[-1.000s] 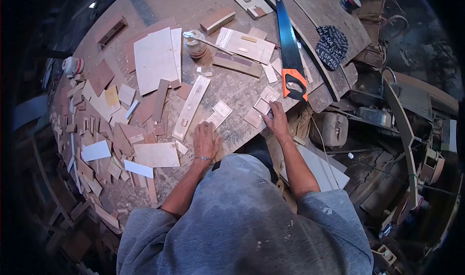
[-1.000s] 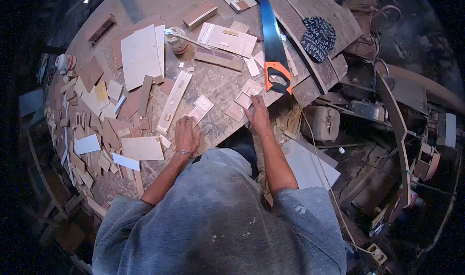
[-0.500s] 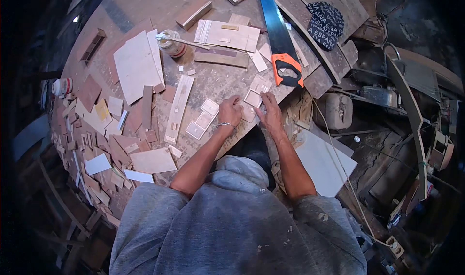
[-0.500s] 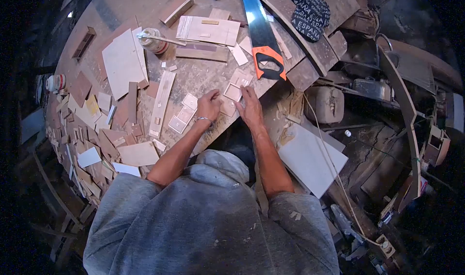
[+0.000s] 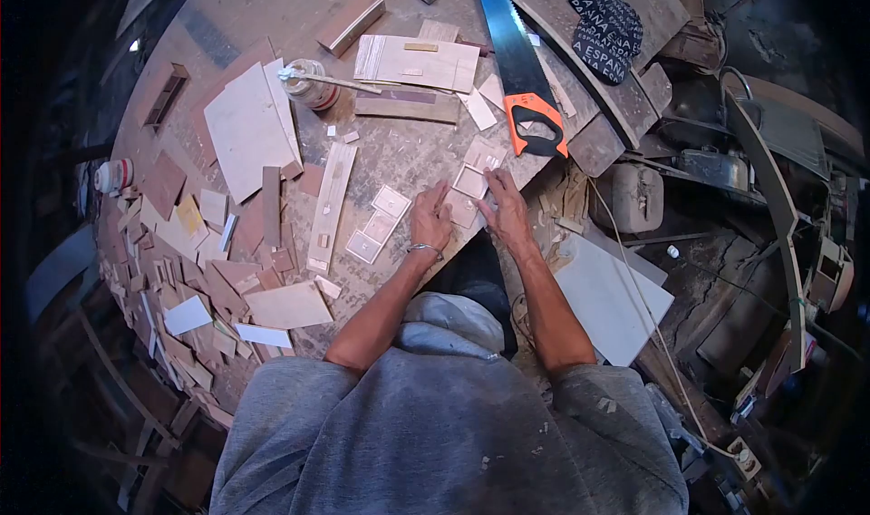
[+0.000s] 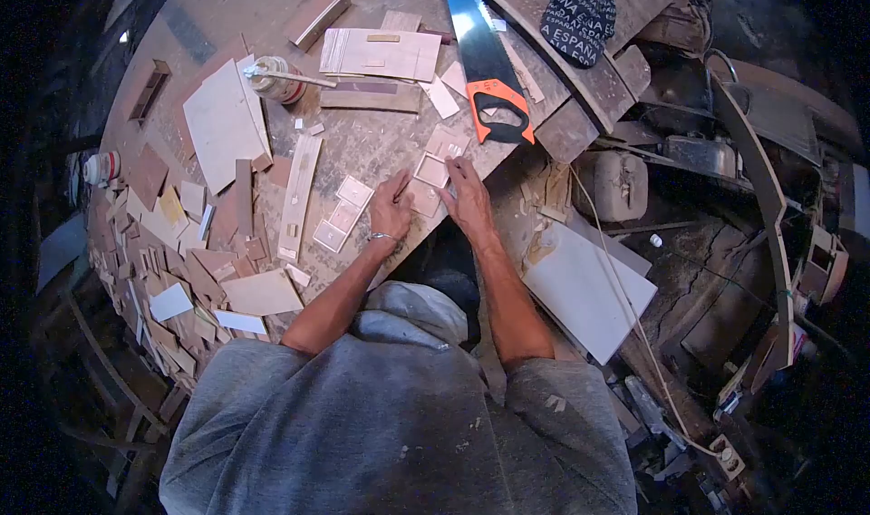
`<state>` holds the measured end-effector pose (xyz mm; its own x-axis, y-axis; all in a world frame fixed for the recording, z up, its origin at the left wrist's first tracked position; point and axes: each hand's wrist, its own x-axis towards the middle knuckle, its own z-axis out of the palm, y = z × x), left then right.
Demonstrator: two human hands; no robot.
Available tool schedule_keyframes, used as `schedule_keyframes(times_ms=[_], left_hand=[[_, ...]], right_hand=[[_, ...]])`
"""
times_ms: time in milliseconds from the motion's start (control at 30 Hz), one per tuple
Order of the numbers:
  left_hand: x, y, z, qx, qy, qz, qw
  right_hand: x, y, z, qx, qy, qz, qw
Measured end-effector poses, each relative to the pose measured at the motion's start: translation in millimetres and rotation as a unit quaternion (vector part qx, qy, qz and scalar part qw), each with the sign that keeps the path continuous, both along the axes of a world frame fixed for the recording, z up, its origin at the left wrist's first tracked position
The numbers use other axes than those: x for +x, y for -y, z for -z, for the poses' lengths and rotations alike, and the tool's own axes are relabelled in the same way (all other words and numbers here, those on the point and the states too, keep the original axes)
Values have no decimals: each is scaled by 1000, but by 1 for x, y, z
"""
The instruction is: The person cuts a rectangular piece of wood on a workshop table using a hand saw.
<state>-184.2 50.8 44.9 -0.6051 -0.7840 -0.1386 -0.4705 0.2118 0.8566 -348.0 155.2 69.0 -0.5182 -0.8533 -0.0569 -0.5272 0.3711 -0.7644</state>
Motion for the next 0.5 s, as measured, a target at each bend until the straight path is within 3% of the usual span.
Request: schedule_keyframes(times_ms=[500], left_hand=[[2,-1,16,-5,-51,-5,999]], right_hand=[[3,-2,2,3,-26,10,1000]])
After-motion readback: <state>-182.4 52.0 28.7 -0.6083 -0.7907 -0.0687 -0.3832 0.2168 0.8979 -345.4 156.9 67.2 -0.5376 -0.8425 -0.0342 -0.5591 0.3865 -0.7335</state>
